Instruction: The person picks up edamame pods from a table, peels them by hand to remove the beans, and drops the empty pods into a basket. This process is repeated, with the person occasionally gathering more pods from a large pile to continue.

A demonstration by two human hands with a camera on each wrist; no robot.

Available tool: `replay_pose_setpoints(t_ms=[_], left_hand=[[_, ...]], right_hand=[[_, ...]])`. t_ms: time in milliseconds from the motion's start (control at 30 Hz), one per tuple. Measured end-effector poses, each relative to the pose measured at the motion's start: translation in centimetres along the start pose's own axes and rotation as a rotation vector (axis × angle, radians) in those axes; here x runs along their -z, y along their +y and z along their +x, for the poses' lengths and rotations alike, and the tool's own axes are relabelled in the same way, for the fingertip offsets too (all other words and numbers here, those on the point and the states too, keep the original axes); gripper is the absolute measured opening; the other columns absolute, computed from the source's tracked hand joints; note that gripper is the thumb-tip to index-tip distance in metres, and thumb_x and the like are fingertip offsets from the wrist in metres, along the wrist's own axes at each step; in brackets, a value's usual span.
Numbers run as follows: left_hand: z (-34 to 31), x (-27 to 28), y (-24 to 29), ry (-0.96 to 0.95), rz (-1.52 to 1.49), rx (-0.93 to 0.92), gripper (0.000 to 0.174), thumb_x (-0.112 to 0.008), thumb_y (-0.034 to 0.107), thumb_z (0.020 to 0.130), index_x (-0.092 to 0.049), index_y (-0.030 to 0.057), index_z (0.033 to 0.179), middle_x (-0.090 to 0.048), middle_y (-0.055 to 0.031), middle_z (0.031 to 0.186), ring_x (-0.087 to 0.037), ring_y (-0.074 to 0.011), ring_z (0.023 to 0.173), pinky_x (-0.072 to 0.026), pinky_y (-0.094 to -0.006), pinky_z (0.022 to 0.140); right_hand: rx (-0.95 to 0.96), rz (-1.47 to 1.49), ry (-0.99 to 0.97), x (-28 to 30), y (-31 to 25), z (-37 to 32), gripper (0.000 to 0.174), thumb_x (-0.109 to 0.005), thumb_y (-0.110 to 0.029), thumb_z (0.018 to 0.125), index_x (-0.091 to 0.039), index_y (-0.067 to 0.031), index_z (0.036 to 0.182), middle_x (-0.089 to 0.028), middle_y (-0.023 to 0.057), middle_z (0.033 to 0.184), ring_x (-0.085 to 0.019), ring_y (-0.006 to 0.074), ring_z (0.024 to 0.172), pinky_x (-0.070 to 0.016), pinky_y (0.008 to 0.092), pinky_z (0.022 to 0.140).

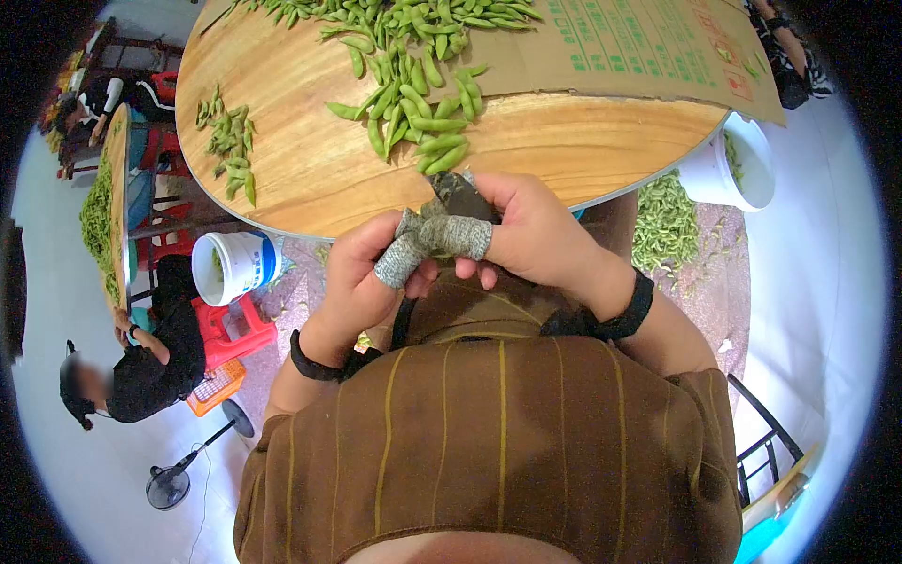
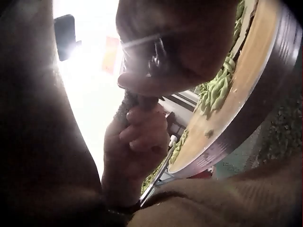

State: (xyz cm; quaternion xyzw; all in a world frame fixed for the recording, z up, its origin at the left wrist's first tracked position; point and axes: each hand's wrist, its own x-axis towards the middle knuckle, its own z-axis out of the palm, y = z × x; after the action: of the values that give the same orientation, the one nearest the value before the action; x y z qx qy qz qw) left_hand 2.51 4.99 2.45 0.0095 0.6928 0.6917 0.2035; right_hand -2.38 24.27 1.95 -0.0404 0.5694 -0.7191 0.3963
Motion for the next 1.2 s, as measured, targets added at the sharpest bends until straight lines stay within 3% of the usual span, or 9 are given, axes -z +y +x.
replay_pose_setpoints(t_ms=[167, 233, 333, 467, 533, 667, 867, 967, 1200], left_hand=[[-0.7, 1.7, -1.7, -0.056, 0.049, 0.083, 0.010, -0.053, 0.005, 0.087, -0.060, 0.0025, 0.093, -0.060, -0.0041, 0.068, -0.059, -0.0129, 0.063, -0.0465, -0.0258, 0.057], [-2.2, 3.5, -2.7, 0.012, 0.475, -0.021, 0.014, -0.056, 0.002, 0.081, -0.059, 0.0021, 0.094, -0.059, -0.0104, 0.067, -0.061, -0.0232, 0.062, -0.0476, -0.0311, 0.058], [-5.4, 5.4, -2.9, 0.185, 0.650, 0.136, 0.017, -0.056, -0.001, 0.075, -0.057, 0.0009, 0.092, -0.060, -0.0164, 0.070, -0.062, -0.0332, 0.067, -0.0482, -0.0389, 0.060], [-9.0, 8.7, -6.4, 0.230, 1.167, 0.180, 0.015, -0.059, 0.006, 0.082, -0.063, 0.0051, 0.097, -0.065, -0.0171, 0.077, -0.064, -0.0322, 0.068, -0.0503, -0.0380, 0.062], [-9.9, 9.8, -8.6, 0.215, 1.305, 0.383, 0.018, -0.063, 0.009, 0.078, -0.064, 0.0060, 0.096, -0.063, -0.0231, 0.082, -0.061, -0.0416, 0.075, -0.0497, -0.0454, 0.066], [-9.8, 9.0, -8.7, 0.283, 1.418, 0.535, 0.018, -0.064, 0.013, 0.080, -0.064, 0.0049, 0.095, -0.062, -0.0224, 0.079, -0.062, -0.0403, 0.075, -0.0491, -0.0473, 0.068], [-6.2, 6.2, -3.1, 0.190, 1.056, 0.088, 0.015, -0.063, 0.016, 0.081, -0.059, 0.0026, 0.085, -0.059, -0.0220, 0.075, -0.059, -0.0412, 0.073, -0.0462, -0.0447, 0.062], [-3.9, 4.6, -1.3, 0.198, 0.979, -0.101, 0.010, -0.059, 0.012, 0.082, -0.059, 0.0026, 0.086, -0.058, -0.0216, 0.074, -0.058, -0.0412, 0.071, -0.0462, -0.0429, 0.061], [1.2, 2.4, -0.6, 0.318, 0.778, -0.290, 0.016, -0.052, 0.008, 0.086, -0.062, 0.0029, 0.097, -0.064, -0.0169, 0.082, -0.063, -0.0296, 0.069, -0.0479, -0.0370, 0.060]], right_hand=[[-0.060, -0.239, 0.023, 1.0, 1.9, 0.4, 0.019, -0.066, -0.014, 0.083, -0.062, -0.0038, 0.099, -0.062, 0.0047, 0.076, -0.062, 0.0147, 0.062, -0.0489, 0.0276, 0.051], [0.616, -1.122, 0.041, 1.6, 3.2, 0.9, 0.024, -0.069, -0.013, 0.078, -0.060, -0.0040, 0.098, -0.058, 0.0092, 0.078, -0.059, 0.0263, 0.070, -0.0486, 0.0341, 0.061], [0.542, -1.047, 0.026, 1.1, 2.6, 0.9, 0.025, -0.066, -0.010, 0.073, -0.060, -0.0039, 0.097, -0.055, 0.0147, 0.083, -0.055, 0.0357, 0.079, -0.0462, 0.0404, 0.070], [0.687, -1.027, 0.135, -0.7, 2.6, 3.1, 0.021, -0.065, -0.010, 0.076, -0.060, -0.0042, 0.095, -0.056, 0.0134, 0.086, -0.057, 0.0341, 0.080, -0.0478, 0.0394, 0.068], [0.544, -1.241, 0.051, -1.2, 3.1, 3.8, 0.021, -0.066, -0.010, 0.077, -0.060, -0.0048, 0.096, -0.056, 0.0130, 0.090, -0.059, 0.0336, 0.083, -0.0488, 0.0389, 0.070], [0.592, -1.321, -0.157, -0.6, 2.5, 3.0, 0.022, -0.065, -0.013, 0.079, -0.061, -0.0049, 0.099, -0.058, 0.0125, 0.089, -0.060, 0.0333, 0.084, -0.0498, 0.0383, 0.071], [0.800, -1.235, 0.373, 1.2, -0.8, 6.1, 0.017, -0.065, -0.014, 0.079, -0.059, -0.0024, 0.091, -0.059, 0.0160, 0.082, -0.059, 0.0346, 0.079, -0.0482, 0.0413, 0.068], [0.586, -1.417, 0.433, 1.6, -0.8, 9.1, 0.018, -0.065, -0.014, 0.075, -0.055, -0.0014, 0.084, -0.059, 0.0172, 0.080, -0.059, 0.0363, 0.076, -0.0475, 0.0429, 0.066], [0.613, -1.445, 0.421, 0.8, -3.2, 6.8, 0.019, -0.066, -0.015, 0.076, -0.055, -0.0010, 0.083, -0.061, 0.0113, 0.073, -0.061, 0.0308, 0.069, -0.0473, 0.0393, 0.060]])
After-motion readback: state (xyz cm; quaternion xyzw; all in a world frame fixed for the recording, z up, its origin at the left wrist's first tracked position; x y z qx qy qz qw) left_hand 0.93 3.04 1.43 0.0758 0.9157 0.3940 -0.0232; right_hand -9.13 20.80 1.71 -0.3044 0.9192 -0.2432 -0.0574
